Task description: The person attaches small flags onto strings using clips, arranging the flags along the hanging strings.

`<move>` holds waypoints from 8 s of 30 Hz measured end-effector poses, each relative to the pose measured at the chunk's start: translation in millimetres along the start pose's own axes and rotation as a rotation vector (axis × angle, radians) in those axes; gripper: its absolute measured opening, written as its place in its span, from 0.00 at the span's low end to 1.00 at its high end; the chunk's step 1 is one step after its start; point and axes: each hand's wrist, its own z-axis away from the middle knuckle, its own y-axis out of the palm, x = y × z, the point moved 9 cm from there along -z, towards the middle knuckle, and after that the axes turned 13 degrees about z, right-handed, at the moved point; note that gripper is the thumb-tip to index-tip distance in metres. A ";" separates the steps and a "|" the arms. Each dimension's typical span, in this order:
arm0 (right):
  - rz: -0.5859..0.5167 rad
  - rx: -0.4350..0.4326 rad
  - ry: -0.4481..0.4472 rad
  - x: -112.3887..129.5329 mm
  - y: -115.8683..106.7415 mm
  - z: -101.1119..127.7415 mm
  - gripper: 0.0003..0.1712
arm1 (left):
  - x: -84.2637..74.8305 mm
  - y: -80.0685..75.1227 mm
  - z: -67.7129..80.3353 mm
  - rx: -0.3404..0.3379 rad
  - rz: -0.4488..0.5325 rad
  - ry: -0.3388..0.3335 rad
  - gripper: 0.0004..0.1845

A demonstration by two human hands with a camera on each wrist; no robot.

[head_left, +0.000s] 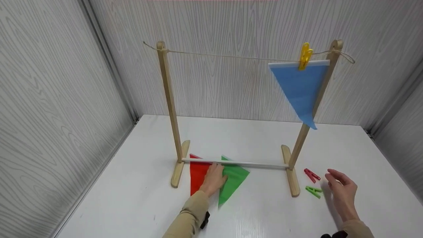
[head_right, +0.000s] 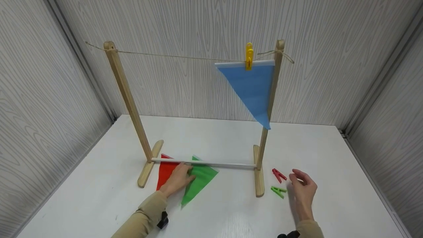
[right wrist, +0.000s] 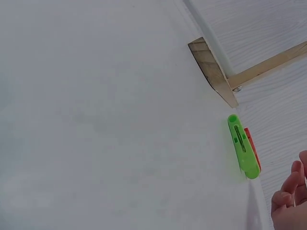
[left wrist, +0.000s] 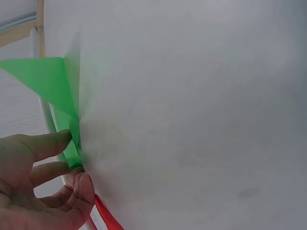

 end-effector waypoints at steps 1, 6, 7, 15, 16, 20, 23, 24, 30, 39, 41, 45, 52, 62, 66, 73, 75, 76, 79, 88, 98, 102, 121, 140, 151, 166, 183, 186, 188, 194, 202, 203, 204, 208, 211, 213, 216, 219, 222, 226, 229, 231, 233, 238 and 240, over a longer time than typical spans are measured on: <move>0.004 -0.007 -0.002 -0.4 -0.2 -0.8 0.19 | -1.2 -0.9 0.0 -0.011 -0.005 0.013 0.15; 0.083 -0.014 -0.021 -3.5 0.2 -4.6 0.17 | -5.3 -4.6 0.6 -0.065 -0.028 0.060 0.13; 0.097 -0.005 -0.022 -4.7 1.0 -5.0 0.17 | -5.3 -4.9 0.7 -0.069 -0.028 0.059 0.13; 0.171 0.026 -0.031 -10.3 5.5 -7.4 0.23 | -3.4 -5.7 0.8 -0.061 0.006 0.052 0.13; 0.172 0.031 -0.030 -10.9 6.1 -7.6 0.24 | -3.2 -5.9 0.6 -0.062 0.005 0.055 0.12; 0.190 0.053 -0.019 -14.2 8.4 -8.3 0.25 | -2.4 -5.8 0.8 -0.060 0.006 0.066 0.08; 0.204 0.059 -0.010 -16.4 8.4 -8.1 0.27 | -3.5 -5.7 2.2 -0.059 0.003 0.071 0.07; 0.204 0.060 -0.007 -17.1 8.2 -8.2 0.27 | -4.1 -5.7 2.6 -0.059 0.004 0.075 0.07; 0.196 0.054 -0.014 -16.7 7.7 -7.6 0.26 | -7.9 -6.1 2.3 -0.052 0.008 0.104 0.06; 0.235 0.014 -0.074 -12.5 5.8 -6.7 0.25 | -7.0 -3.6 -3.1 0.018 0.010 0.090 0.12; 0.229 0.019 -0.067 -13.1 5.7 -6.8 0.25 | -5.3 -2.3 -4.1 0.045 0.008 0.055 0.14; 0.214 0.036 -0.043 -14.6 6.0 -6.8 0.26 | -4.1 -0.1 -5.8 0.069 0.006 0.022 0.14; 0.203 0.068 -0.011 -17.3 8.3 -7.1 0.25 | -10.3 -1.9 -6.7 -0.017 -0.045 0.065 0.09; 0.231 0.055 -0.052 -15.0 6.4 -6.6 0.26 | -22.4 5.3 -10.2 -0.020 -0.229 0.095 0.13; 0.274 0.038 -0.096 -11.8 6.7 -7.3 0.26 | -19.7 7.9 -11.5 -0.013 -0.223 0.068 0.11; 0.337 0.037 -0.126 -9.4 9.2 -8.9 0.26 | -21.7 5.1 -13.2 -0.038 -0.205 0.091 0.06; 0.346 0.039 -0.126 -8.8 9.7 -9.0 0.25 | -21.6 4.4 -13.4 -0.036 -0.177 0.088 0.08; 0.348 0.040 -0.126 -8.5 9.9 -9.0 0.25 | -21.3 4.2 -13.4 -0.033 -0.161 0.082 0.09; 0.354 0.036 -0.129 -7.5 9.8 -8.9 0.25 | -20.0 3.6 -13.7 -0.020 -0.104 0.061 0.10; 0.363 0.022 -0.125 -7.7 9.8 -9.1 0.24 | -11.1 2.8 -14.4 -0.007 0.064 -0.005 0.10; 0.343 0.023 -0.153 -6.7 8.9 -8.5 0.24 | -11.0 -3.5 -18.7 -0.024 0.124 0.065 0.08; 0.345 0.034 -0.145 -7.4 9.8 -8.4 0.25 | -8.5 -3.0 -17.9 -0.018 0.128 0.052 0.11; 0.373 0.090 -0.167 -7.0 13.0 -10.1 0.25 | 2.0 -1.1 -19.6 0.045 0.215 -0.050 0.07; 0.344 0.095 -0.187 -4.8 12.0 -7.2 0.25 | 16.6 0.7 -14.5 0.011 0.457 -0.262 0.20; 0.360 0.087 -0.193 -5.3 11.7 -8.8 0.26 | 9.4 -9.8 -19.8 -0.113 0.286 -0.130 0.13; 0.387 0.081 -0.180 -5.4 13.6 -9.2 0.25 | -13.9 6.1 -21.2 -0.072 0.093 -0.041 0.20; 0.379 0.074 -0.193 -3.8 12.4 -7.0 0.25 | -6.3 11.7 -26.9 -0.116 0.019 -0.080 0.05; 0.369 0.059 -0.211 -2.3 11.5 -6.0 0.24 | -7.1 10.5 -26.7 -0.120 0.005 -0.078 0.05; 0.367 0.059 -0.210 -2.4 11.3 -5.6 0.25 | -8.7 9.4 -26.9 -0.123 0.000 -0.071 0.07; 0.364 0.071 -0.180 -4.4 11.2 -6.0 0.26 | -10.2 10.8 -28.2 -0.109 0.034 -0.091 0.08; 0.388 0.080 -0.156 -7.1 12.1 -5.1 0.26 | -11.0 19.1 -30.5 -0.114 0.139 -0.114 0.20; 0.391 0.081 -0.154 -7.4 12.3 -5.1 0.26 | -10.9 19.6 -30.4 -0.120 0.145 -0.112 0.21; 0.394 0.081 -0.152 -7.7 12.4 -5.1 0.26 | -10.9 20.1 -30.2 -0.125 0.148 -0.111 0.21; 0.395 0.077 -0.152 -8.2 12.6 -5.7 0.26 | -10.8 20.0 -29.0 -0.151 0.146 -0.101 0.19; 0.381 0.072 -0.175 -7.2 12.3 -6.5 0.25 | -12.4 19.0 -30.1 -0.169 0.144 -0.080 0.18; 0.372 0.068 -0.193 -6.0 12.1 -6.3 0.25 | -12.9 18.4 -31.5 -0.180 0.138 -0.071 0.17; 0.364 0.065 -0.212 -3.8 12.2 -5.6 0.25 | -13.8 16.9 -33.2 -0.184 0.136 -0.065 0.15; 0.375 0.070 -0.202 -2.4 12.6 -4.3 0.24 | -13.5 15.4 -32.2 -0.166 0.173 -0.095 0.17; 0.388 0.081 -0.194 -1.9 12.6 -4.3 0.25 | -15.0 14.1 -32.7 -0.143 0.241 -0.106 0.18; 0.398 0.092 -0.182 -3.0 13.7 -4.2 0.26 | -16.9 10.1 -34.2 -0.126 0.296 -0.076 0.17; 0.410 0.096 -0.174 -3.3 14.4 -4.3 0.26 | -17.6 8.0 -35.6 -0.096 0.343 -0.051 0.16; 0.427 0.100 -0.169 -3.2 15.3 -4.4 0.27 | -18.1 6.9 -35.8 -0.067 0.380 -0.035 0.15; 0.446 0.105 -0.164 -2.7 16.7 -4.7 0.29 | -18.9 5.4 -35.0 -0.040 0.408 -0.018 0.15; 0.487 0.125 -0.161 -0.4 20.7 -6.4 0.33 | -19.0 -1.1 -32.2 -0.026 0.431 0.032 0.14; 0.507 0.127 -0.176 1.4 22.4 -6.8 0.34 | -18.0 -4.3 -30.5 -0.041 0.440 0.049 0.13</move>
